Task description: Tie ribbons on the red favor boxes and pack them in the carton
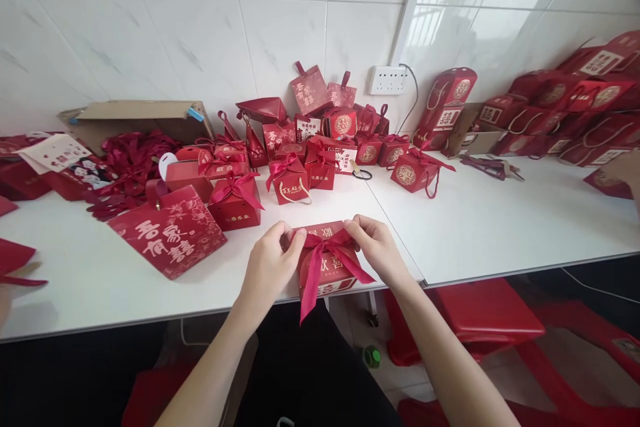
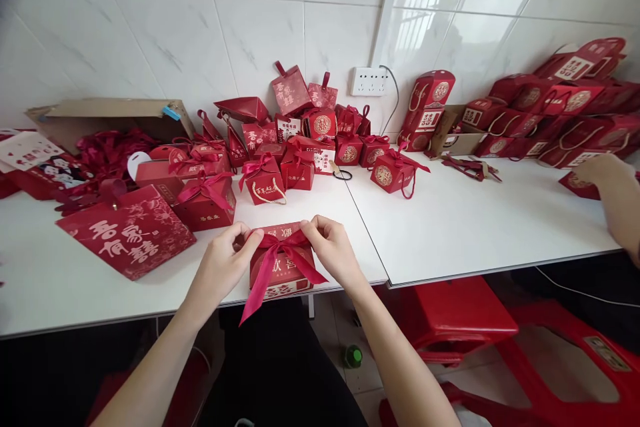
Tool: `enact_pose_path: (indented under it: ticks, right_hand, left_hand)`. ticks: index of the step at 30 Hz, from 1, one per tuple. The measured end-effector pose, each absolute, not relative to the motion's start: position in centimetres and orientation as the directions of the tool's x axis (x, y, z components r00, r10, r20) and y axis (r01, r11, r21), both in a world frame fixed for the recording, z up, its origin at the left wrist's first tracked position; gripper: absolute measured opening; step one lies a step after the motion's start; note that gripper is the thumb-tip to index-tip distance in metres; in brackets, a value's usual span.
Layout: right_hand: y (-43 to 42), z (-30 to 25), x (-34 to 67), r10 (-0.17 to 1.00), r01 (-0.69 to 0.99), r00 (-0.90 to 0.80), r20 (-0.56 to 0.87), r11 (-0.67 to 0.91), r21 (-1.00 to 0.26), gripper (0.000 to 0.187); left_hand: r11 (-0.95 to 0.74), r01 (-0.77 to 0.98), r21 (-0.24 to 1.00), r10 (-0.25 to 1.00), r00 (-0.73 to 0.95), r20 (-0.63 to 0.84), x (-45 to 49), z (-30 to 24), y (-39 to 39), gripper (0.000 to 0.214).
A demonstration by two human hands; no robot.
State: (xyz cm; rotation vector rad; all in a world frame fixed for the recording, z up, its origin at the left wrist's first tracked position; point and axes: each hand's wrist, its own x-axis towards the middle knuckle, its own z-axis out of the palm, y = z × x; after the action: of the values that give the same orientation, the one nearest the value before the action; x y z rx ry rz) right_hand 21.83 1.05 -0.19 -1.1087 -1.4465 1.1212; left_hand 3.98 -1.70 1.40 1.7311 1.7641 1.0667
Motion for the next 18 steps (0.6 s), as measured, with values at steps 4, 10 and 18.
enact_pose_path:
  ticks: [4,10,18]
  right_hand:
    - [-0.1,-1.1,21.3,0.982,0.016,-0.032,0.187,0.188,-0.982,0.042]
    - [-0.9,-2.5,21.1,0.988,-0.109,0.030,0.149,0.151,-0.982,0.042]
    - [-0.9,-3.1,20.9,0.999,-0.210,0.016,0.052,0.054,-0.976,0.044]
  left_hand:
    - [-0.098,0.375,0.922,0.948,-0.246,0.200,4.9,0.0,-3.0,0.034]
    - [-0.072,0.183,0.981,0.947,-0.295,0.125,5.6,-0.5,-3.5,0.036]
    - [-0.071,0.190,0.979,0.971,-0.212,0.112,4.9,-1.1,-2.9,0.039]
